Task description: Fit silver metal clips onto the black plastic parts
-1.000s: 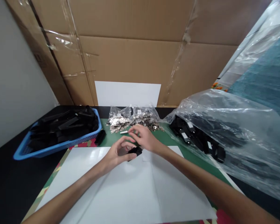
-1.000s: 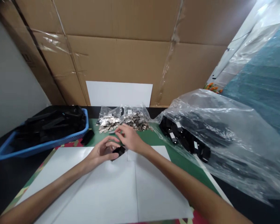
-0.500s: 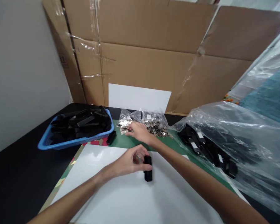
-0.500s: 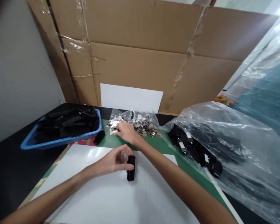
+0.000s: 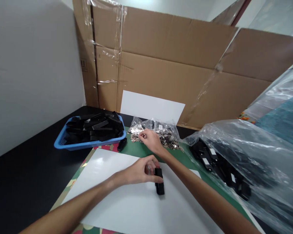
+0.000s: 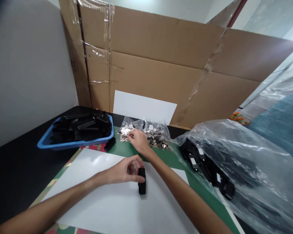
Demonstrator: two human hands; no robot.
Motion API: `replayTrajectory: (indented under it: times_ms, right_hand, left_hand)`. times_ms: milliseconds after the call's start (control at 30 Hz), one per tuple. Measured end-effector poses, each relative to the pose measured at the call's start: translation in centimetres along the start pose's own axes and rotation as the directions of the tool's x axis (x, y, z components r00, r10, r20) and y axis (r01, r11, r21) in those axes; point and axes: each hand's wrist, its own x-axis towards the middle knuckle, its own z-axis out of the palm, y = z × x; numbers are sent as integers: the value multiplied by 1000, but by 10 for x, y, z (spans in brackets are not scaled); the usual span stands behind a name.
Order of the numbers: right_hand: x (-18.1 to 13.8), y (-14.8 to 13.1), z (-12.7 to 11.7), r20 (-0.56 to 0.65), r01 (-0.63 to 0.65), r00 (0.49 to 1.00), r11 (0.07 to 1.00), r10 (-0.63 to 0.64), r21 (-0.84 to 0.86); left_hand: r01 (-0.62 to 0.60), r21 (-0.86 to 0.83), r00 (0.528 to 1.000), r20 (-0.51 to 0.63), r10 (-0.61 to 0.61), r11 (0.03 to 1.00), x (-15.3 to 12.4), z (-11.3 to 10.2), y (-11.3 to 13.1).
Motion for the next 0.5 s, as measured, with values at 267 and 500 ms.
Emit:
replayTrajectory:
  times_ms: [267,500]
  right_hand:
    - [-72,8,-43,-123,10,992,930,38,368]
    - [-158,36,-65,-93,-158,969,867,228,473]
  left_hand:
    - [-56,36,995,-82,58,998,1,2,4]
    - [-52,-12,988,-145,50,999,6,0,-5]
